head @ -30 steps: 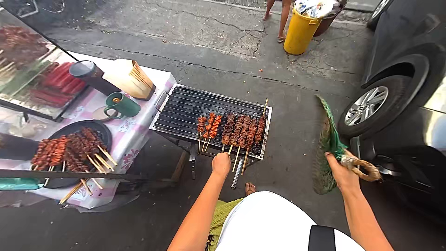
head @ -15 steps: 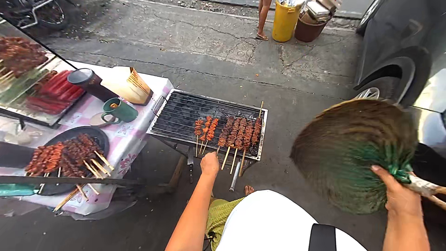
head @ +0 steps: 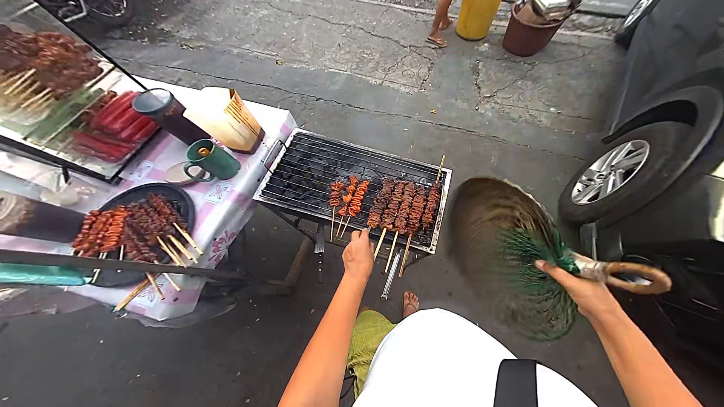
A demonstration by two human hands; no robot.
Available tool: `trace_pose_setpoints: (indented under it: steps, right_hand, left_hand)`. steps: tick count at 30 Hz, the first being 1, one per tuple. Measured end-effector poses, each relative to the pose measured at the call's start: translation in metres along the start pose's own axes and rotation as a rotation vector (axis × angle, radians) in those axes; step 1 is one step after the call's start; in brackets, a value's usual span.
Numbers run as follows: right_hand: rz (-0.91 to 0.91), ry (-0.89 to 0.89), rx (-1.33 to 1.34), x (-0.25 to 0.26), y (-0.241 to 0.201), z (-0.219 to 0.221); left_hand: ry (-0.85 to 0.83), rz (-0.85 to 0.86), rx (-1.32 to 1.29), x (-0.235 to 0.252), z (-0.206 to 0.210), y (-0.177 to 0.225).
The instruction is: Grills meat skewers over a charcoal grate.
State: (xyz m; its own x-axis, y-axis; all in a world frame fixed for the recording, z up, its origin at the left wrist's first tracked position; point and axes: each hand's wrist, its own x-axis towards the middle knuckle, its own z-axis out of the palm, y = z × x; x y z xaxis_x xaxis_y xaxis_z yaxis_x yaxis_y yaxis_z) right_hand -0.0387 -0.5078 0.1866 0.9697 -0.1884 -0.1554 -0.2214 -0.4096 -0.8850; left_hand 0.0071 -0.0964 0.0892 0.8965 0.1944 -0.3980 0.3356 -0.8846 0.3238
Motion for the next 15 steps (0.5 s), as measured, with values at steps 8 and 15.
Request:
trace_pose_setpoints:
  steps: [8,15]
  right_hand:
    - [0.022,0.087,0.162,-0.002,0.006,0.031]
    - [0.068,0.237,0.094,-0.001,0.005,0.034]
  left_hand:
    - [-0.175,-0.050,0.069,-0.010,0.016,0.017]
    - [-0.199,-0.057,0.081,-0.010,0.019,0.017]
